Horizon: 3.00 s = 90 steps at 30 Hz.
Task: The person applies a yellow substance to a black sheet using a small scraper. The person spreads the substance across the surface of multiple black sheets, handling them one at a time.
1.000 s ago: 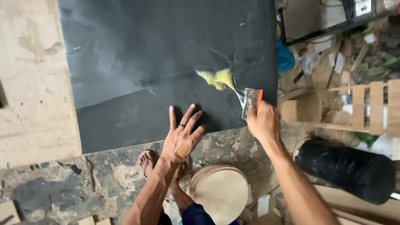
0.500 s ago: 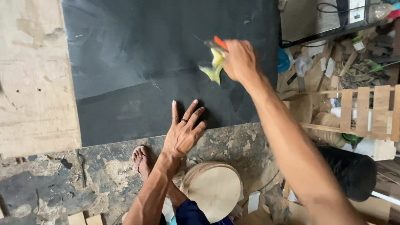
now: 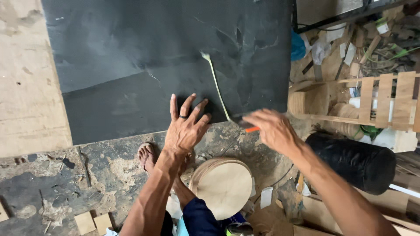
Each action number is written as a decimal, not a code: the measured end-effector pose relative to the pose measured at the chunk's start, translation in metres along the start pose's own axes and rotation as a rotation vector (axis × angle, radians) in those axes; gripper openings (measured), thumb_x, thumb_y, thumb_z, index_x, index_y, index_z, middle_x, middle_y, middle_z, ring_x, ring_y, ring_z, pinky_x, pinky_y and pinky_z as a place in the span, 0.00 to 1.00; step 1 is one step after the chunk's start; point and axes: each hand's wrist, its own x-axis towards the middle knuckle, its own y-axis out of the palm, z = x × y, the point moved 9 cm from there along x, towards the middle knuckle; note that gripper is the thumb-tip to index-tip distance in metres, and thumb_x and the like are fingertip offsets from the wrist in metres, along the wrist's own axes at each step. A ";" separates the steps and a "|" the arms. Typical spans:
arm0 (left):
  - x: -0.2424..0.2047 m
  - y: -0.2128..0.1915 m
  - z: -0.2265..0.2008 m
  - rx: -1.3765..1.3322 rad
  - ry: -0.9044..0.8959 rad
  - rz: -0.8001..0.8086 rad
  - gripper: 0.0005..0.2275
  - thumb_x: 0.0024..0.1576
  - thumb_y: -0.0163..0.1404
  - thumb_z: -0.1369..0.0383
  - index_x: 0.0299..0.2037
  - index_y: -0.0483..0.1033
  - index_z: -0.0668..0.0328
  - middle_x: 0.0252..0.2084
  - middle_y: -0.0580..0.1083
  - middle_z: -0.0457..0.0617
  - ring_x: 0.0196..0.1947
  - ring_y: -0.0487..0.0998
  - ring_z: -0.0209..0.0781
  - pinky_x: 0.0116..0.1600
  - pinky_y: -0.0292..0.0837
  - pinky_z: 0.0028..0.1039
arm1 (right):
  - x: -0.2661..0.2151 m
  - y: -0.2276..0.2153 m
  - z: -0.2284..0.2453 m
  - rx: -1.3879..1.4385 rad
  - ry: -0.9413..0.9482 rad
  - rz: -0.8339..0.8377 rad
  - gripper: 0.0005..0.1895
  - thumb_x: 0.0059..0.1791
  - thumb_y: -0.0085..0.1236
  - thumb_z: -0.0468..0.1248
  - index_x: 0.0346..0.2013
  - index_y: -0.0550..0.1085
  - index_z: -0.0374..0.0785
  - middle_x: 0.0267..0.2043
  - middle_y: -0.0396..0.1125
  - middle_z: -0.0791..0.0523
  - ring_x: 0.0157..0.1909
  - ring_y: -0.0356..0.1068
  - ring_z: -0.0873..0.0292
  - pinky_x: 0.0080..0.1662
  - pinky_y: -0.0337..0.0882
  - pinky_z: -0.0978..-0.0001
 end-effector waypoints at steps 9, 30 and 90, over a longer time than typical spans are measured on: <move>-0.007 -0.024 -0.016 0.030 0.029 -0.047 0.10 0.50 0.57 0.61 0.40 0.74 0.45 0.55 0.70 0.48 0.63 0.64 0.50 0.68 0.48 0.59 | -0.046 -0.043 -0.003 0.221 0.237 -0.282 0.09 0.45 0.58 0.35 0.40 0.79 0.43 0.38 0.74 0.52 0.46 0.73 0.49 0.48 0.72 0.59; -0.058 -0.078 0.064 -0.021 -0.124 -0.081 0.08 0.52 0.54 0.62 0.41 0.76 0.45 0.49 0.70 0.47 0.62 0.64 0.49 0.68 0.49 0.53 | 0.066 -0.026 0.063 0.798 1.043 -0.566 0.22 0.44 0.45 0.39 0.43 0.70 0.22 0.45 0.65 0.34 0.46 0.70 0.36 0.39 0.73 0.51; -0.056 -0.098 0.074 -0.083 -0.078 -0.193 0.03 0.56 0.50 0.66 0.31 0.74 0.52 0.41 0.71 0.49 0.49 0.71 0.47 0.60 0.60 0.44 | 0.217 -0.058 0.075 -0.236 0.058 -0.342 0.13 0.42 0.52 0.34 0.38 0.76 0.51 0.32 0.70 0.54 0.41 0.72 0.46 0.48 0.70 0.51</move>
